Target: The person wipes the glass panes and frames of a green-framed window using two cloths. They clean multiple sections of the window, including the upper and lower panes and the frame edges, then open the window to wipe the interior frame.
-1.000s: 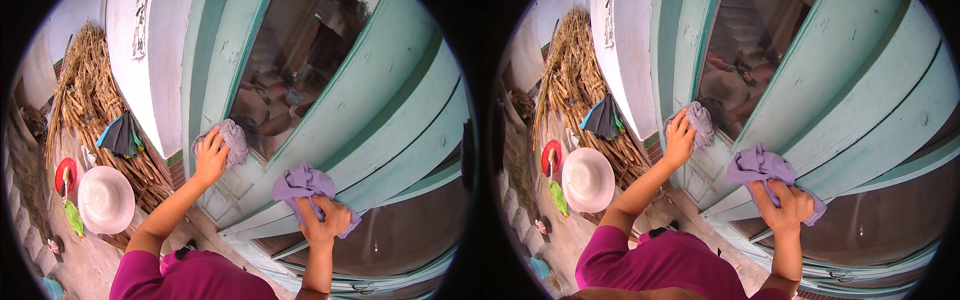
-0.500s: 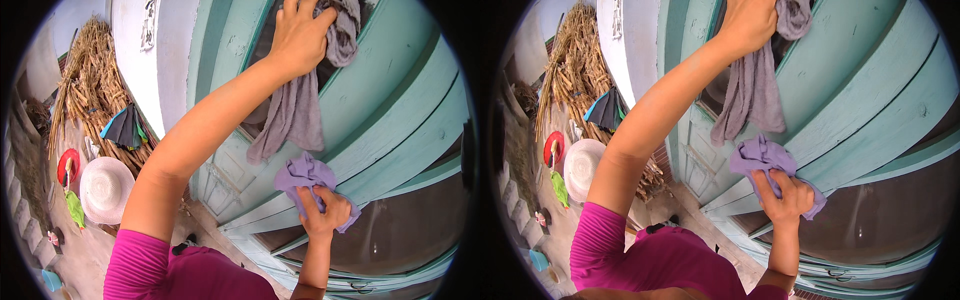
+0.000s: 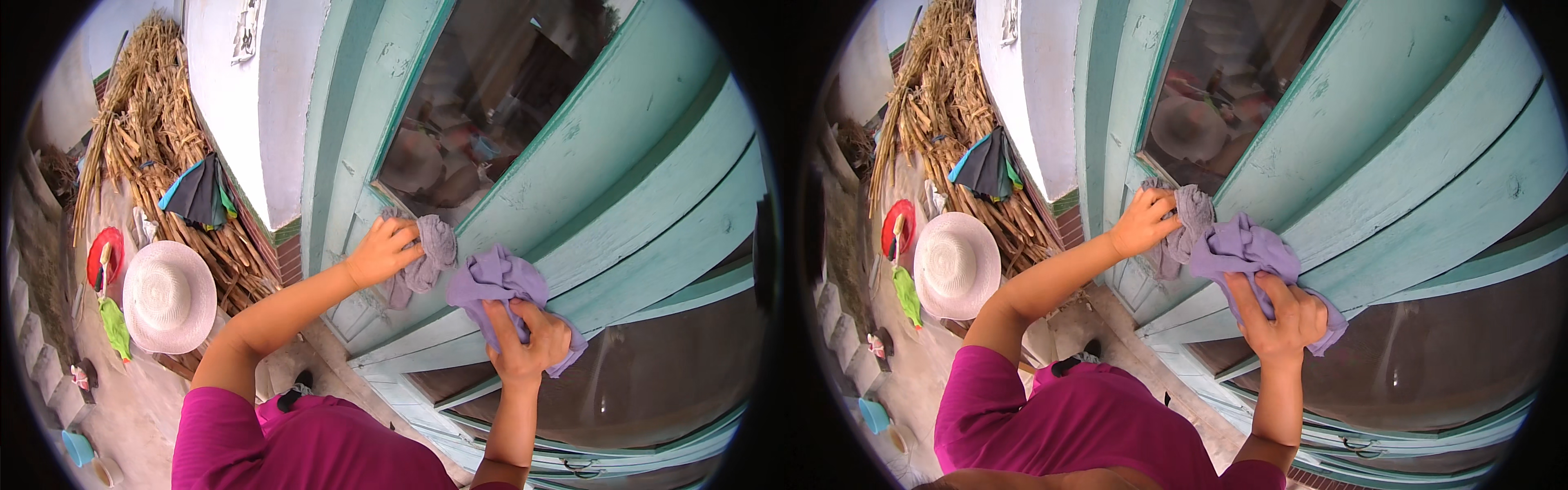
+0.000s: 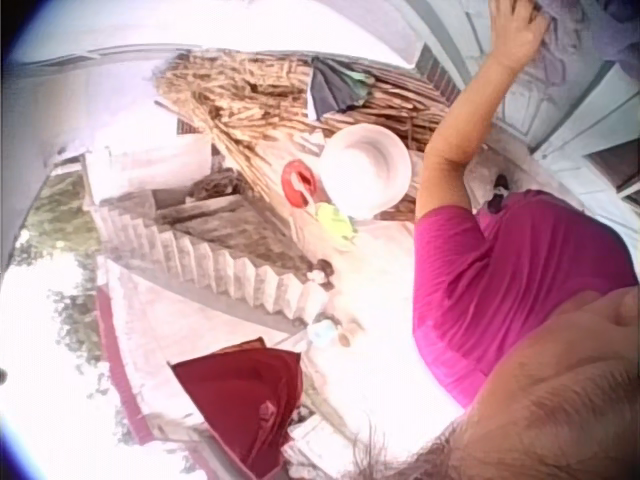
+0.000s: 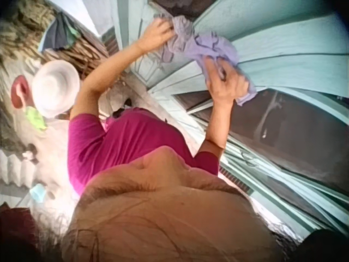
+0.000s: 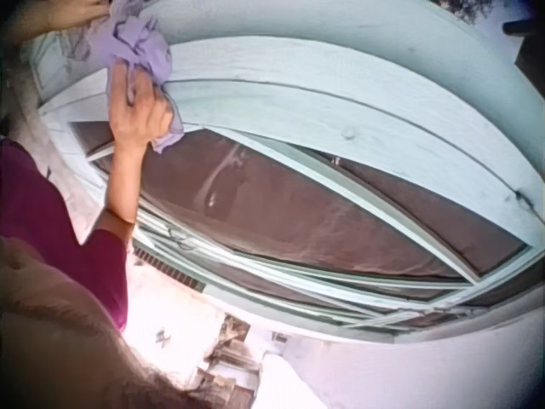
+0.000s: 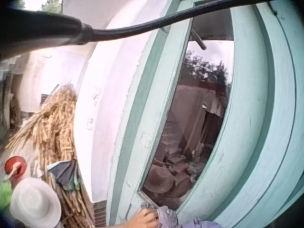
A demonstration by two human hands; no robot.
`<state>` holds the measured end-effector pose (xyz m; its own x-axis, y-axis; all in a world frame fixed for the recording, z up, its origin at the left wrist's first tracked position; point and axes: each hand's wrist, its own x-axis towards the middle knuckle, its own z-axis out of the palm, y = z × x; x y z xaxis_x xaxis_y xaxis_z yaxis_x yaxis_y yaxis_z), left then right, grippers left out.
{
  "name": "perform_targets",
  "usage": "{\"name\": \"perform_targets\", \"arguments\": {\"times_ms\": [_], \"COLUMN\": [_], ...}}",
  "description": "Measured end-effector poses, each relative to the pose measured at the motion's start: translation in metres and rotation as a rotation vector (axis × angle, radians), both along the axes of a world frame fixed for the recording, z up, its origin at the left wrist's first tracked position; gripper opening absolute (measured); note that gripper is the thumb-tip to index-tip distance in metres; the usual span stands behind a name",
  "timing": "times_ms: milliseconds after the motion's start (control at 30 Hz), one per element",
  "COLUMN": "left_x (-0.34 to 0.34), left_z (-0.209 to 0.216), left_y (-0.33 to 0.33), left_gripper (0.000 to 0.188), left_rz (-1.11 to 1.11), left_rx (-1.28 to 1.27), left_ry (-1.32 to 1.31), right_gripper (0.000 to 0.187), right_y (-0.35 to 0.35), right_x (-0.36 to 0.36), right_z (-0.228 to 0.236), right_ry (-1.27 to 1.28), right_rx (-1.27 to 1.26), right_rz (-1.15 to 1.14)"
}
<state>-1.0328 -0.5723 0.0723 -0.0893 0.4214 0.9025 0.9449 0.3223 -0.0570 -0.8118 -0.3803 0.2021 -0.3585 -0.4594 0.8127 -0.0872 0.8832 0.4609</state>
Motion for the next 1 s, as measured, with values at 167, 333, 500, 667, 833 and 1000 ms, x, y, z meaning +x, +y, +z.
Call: {"name": "perform_targets", "arguments": {"times_ms": [167, 333, 500, 667, 833, 1000], "left_x": [-0.011, -0.051, -0.076, -0.076, -0.047, -0.052], "left_z": [0.070, 0.237, 0.270, 0.148, 0.032, 0.006], "left_y": [-0.028, -0.006, 0.014, -0.003, -0.053, -0.073], "left_gripper": [0.022, 0.027, 0.042, 0.051, 0.061, 0.047], "left_rz": [-0.107, -0.016, 0.179, 0.172, 0.048, 0.141], "left_rx": [-0.179, 0.511, 0.524, 0.276, -0.055, -0.231], "left_ry": [-0.098, 0.088, 0.258, 0.100, -0.121, 0.044], "right_gripper": [0.041, 0.042, 0.060, 0.059, 0.056, 0.030], "right_y": [0.005, 0.006, 0.007, 0.008, 0.005, 0.004], "right_x": [0.002, 0.002, 0.004, 0.004, 0.002, -0.003], "right_z": [-0.002, -0.002, -0.004, -0.007, -0.006, -0.005], "right_ry": [-0.026, -0.013, -0.045, -0.026, 0.001, 0.022], "right_rx": [0.018, 0.021, 0.050, 0.041, 0.041, 0.005], "right_rz": [-0.005, -0.004, 0.009, 0.015, 0.016, 0.008]}}
